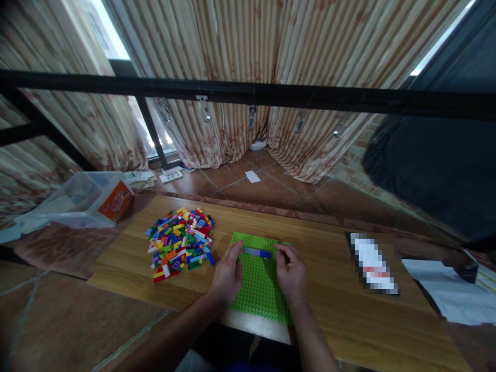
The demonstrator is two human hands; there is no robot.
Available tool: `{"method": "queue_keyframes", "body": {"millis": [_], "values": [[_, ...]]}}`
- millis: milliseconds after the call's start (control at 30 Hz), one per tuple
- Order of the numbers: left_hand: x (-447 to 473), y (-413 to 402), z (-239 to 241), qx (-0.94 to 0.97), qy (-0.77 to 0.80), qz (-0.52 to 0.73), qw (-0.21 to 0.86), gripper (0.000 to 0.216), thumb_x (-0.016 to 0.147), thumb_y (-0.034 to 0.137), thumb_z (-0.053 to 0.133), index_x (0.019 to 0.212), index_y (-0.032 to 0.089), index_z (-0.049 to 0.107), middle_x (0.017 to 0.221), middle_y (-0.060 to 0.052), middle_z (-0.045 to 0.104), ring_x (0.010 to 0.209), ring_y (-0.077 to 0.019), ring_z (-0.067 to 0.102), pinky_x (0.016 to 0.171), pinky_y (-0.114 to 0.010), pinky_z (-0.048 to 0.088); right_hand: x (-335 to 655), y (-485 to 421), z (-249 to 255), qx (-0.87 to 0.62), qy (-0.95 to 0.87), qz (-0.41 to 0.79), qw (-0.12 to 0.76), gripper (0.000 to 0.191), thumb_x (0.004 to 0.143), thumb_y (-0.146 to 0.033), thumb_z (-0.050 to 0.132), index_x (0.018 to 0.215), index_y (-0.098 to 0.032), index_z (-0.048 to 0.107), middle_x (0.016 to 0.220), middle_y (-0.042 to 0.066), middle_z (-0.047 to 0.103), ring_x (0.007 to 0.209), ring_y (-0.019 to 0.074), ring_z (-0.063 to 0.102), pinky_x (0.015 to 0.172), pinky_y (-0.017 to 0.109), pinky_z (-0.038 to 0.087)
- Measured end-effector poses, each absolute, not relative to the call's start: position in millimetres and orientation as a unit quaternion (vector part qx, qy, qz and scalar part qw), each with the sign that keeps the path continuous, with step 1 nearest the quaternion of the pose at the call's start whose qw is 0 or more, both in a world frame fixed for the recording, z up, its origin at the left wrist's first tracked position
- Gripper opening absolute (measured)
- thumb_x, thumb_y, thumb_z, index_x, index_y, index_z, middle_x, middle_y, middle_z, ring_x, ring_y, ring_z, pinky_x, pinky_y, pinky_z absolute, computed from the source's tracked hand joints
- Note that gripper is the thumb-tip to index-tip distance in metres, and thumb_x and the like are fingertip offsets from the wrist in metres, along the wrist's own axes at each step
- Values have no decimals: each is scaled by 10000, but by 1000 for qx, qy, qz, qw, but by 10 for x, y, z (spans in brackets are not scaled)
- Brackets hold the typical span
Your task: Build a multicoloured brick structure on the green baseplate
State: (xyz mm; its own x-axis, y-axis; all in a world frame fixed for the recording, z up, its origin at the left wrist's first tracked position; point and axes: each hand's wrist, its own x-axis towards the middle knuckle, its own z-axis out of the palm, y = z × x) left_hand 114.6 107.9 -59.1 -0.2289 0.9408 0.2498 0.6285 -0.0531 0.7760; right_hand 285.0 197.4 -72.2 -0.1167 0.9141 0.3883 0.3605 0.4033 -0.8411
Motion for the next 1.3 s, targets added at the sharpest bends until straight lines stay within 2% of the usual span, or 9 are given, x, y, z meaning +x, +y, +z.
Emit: {"method": "queue_keyframes", "body": {"millis": [200, 533, 700, 900, 1100, 1300], "values": [[1138, 1059, -626, 619, 660, 389, 174, 604, 832, 31, 407, 1421, 153, 352, 1422, -146, 464, 1343, -234, 423, 1109, -458, 408, 2842, 1941, -691, -458, -712, 293, 444, 197, 861, -310, 519, 927, -217, 680, 948, 63, 687, 912, 214, 641, 855, 380, 496], [1133, 1047, -578, 649, 638, 381, 162, 693, 791, 3, 420, 1448, 191, 307, 1432, -127, 450, 1327, -251, 425, 1101, -498, 411, 2851, 1932, -677, -457, -740, 268, 416, 218, 877, -336, 499, 943, -229, 677, 951, 64, 697, 902, 221, 650, 839, 378, 503], [1159, 972, -558, 649, 648, 375, 135, 603, 829, 48, 426, 1418, 153, 354, 1456, -166, 400, 1347, -269, 394, 1092, -483, 416, 2846, 1957, -718, -449, -747, 260, 416, 197, 863, -335, 516, 916, -225, 670, 954, 64, 687, 926, 224, 645, 858, 387, 498], [860, 691, -425, 647, 671, 358, 50, 476, 833, 95, 491, 1302, 181, 488, 1385, -151, 485, 1270, -291, 463, 1060, -548, 399, 2855, 1979, -742, -453, -741, 261, 421, 193, 852, -347, 528, 895, -226, 673, 944, 61, 685, 914, 224, 643, 850, 394, 500], [385, 324, -348, 608, 713, 348, -34, 450, 864, 127, 503, 1306, 210, 485, 1311, -117, 557, 1218, -264, 510, 1031, -497, 429, 2843, 1978, -745, -454, -739, 265, 421, 195, 849, -346, 528, 892, -222, 672, 939, 61, 683, 909, 223, 644, 855, 393, 501], [190, 160, -422, 578, 752, 304, -90, 411, 848, 179, 560, 1258, 182, 523, 1186, -112, 630, 1088, -275, 581, 923, -461, 504, 2838, 1977, -732, -457, -743, 256, 417, 197, 849, -345, 526, 892, -220, 672, 931, 60, 687, 897, 220, 648, 857, 392, 503]]}}
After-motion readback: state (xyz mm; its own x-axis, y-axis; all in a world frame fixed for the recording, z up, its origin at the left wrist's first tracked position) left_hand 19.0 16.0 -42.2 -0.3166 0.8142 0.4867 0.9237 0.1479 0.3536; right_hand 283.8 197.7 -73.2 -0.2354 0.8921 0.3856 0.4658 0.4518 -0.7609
